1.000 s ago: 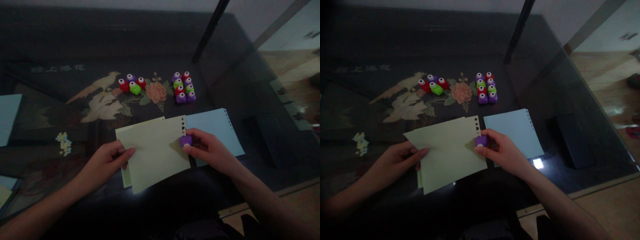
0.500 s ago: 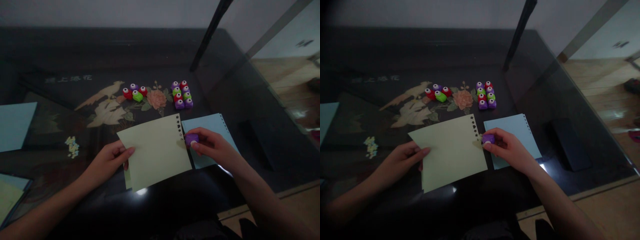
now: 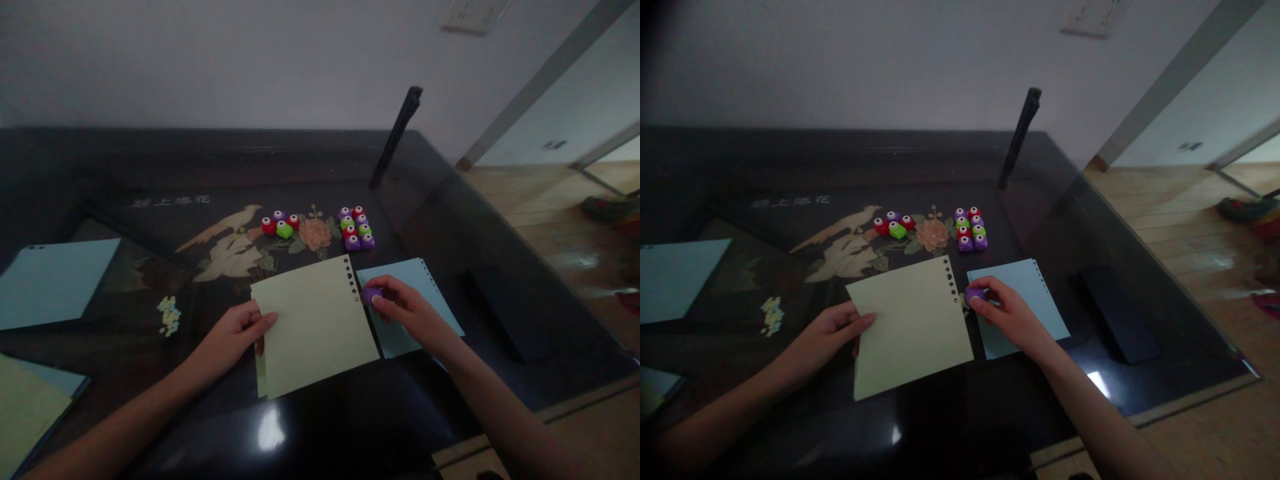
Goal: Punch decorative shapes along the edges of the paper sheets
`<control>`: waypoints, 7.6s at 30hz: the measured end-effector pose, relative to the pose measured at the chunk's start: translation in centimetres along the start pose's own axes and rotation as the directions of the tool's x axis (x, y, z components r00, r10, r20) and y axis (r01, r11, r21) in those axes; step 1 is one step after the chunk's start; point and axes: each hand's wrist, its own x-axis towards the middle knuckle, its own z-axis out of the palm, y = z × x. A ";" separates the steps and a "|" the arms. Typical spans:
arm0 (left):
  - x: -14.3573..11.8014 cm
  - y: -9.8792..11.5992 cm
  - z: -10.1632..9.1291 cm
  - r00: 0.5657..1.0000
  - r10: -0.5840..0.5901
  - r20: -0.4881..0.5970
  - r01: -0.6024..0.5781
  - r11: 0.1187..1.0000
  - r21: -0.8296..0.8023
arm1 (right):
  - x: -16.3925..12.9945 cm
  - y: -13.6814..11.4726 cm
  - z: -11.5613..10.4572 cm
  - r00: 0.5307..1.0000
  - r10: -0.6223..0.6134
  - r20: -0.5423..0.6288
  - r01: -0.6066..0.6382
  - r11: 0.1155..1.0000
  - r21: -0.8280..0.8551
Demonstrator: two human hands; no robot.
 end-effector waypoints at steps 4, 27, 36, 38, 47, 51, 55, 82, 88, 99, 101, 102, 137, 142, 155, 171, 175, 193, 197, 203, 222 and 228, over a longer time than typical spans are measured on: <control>0.2 -0.2 0.0 1.000 -0.013 0.004 0.013 1.000 -0.027 | 0.3 0.1 -0.5 0.992 -0.032 -0.122 0.031 0.999 -0.011; 0.4 -0.1 -0.7 0.996 0.085 0.009 -0.085 0.995 -0.058 | 17.7 1.6 -9.4 0.933 -0.254 -0.256 0.097 0.860 -0.502; -0.1 1.0 -0.9 0.997 0.055 -0.045 -0.058 0.996 -0.062 | 18.8 1.6 -9.2 0.949 -0.256 -0.186 0.100 0.800 -0.592; -0.2 1.4 -1.0 0.996 0.059 -0.070 -0.062 0.997 -0.053 | 18.8 1.4 -9.0 0.946 -0.271 -0.180 0.115 0.797 -0.592; -0.4 1.8 -1.8 0.991 0.089 -0.105 -0.092 0.995 -0.026 | 16.0 -0.8 -8.3 0.883 -0.370 -0.290 0.151 0.807 -0.571; -0.3 1.7 -1.8 0.991 0.105 -0.082 -0.108 0.993 -0.041 | 10.7 -2.5 -5.5 0.883 -0.404 -0.240 0.240 0.827 -0.508; -0.1 1.3 -1.7 0.991 0.119 -0.059 -0.122 0.991 -0.055 | 4.2 -3.0 -1.2 0.965 -0.216 0.146 0.247 0.937 -0.246; 11.8 10.1 8.8 0.836 0.474 0.275 -0.509 0.485 0.711 | -5.6 4.3 -8.9 0.894 -0.012 -0.448 -0.063 0.986 -0.151; 12.4 8.4 10.5 0.869 0.381 0.316 -0.463 0.402 0.790 | -7.1 7.0 -8.4 0.873 -0.021 -0.487 -0.168 0.925 -0.341; 12.3 7.4 10.6 0.896 0.335 0.292 -0.385 0.256 0.887 | -6.8 7.8 -7.5 0.856 -0.055 -0.514 -0.232 0.848 -0.477; 12.3 7.2 10.6 0.888 0.351 0.295 -0.388 0.232 0.892 | -6.9 7.7 -7.6 0.857 -0.058 -0.512 -0.255 0.816 -0.519; 12.3 7.2 10.5 0.883 0.362 0.298 -0.392 0.222 0.893 | -7.0 7.5 -7.7 0.854 -0.062 -0.516 -0.267 0.799 -0.539; 8.2 3.9 7.9 0.504 0.442 0.741 -0.776 -0.145 0.614 | -4.0 4.2 -7.8 0.878 -0.068 -0.473 -0.199 0.847 -0.492; 8.2 4.0 8.1 0.500 0.446 0.742 -0.773 -0.158 0.615 | -4.0 4.4 -7.9 0.876 -0.091 -0.473 -0.181 0.848 -0.498; 4.0 4.5 -1.3 0.760 0.565 0.321 -0.472 0.142 0.870 | -3.1 2.8 -7.9 0.858 -0.373 -0.353 0.051 0.746 -0.664; -0.8 -0.8 -2.4 0.885 0.464 0.035 -0.173 0.258 0.951 | 6.7 -1.7 2.2 0.813 -0.369 0.451 0.573 0.373 -0.729; -0.6 -1.3 -2.5 0.883 0.467 0.044 -0.173 0.238 0.956 | 7.2 -1.2 2.4 0.820 -0.357 0.448 0.558 0.319 -0.766; 0.0 -1.1 -3.0 0.870 0.493 0.021 -0.196 0.307 0.931 | 6.2 -1.4 2.7 0.839 -0.377 0.391 0.540 0.501 -0.676; -0.2 -0.7 -2.7 0.859 0.512 -0.003 -0.191 0.325 0.926 | 6.0 -1.7 2.9 0.883 -0.307 0.354 0.467 0.636 -0.614; -0.1 -1.4 -2.8 0.833 0.553 -0.014 -0.250 0.399 0.882 | 5.6 -2.3 2.8 0.929 -0.166 0.331 0.302 0.858 -0.416; 2.6 0.6 -3.1 0.977 0.148 -0.151 -0.121 0.977 0.176 | 6.8 -2.5 2.1 0.977 -0.082 0.196 0.056 0.989 0.135; 2.0 0.1 -3.4 0.997 0.071 -0.020 -0.065 0.971 0.229 | 6.6 -2.2 2.4 0.983 -0.074 0.170 0.039 0.979 0.199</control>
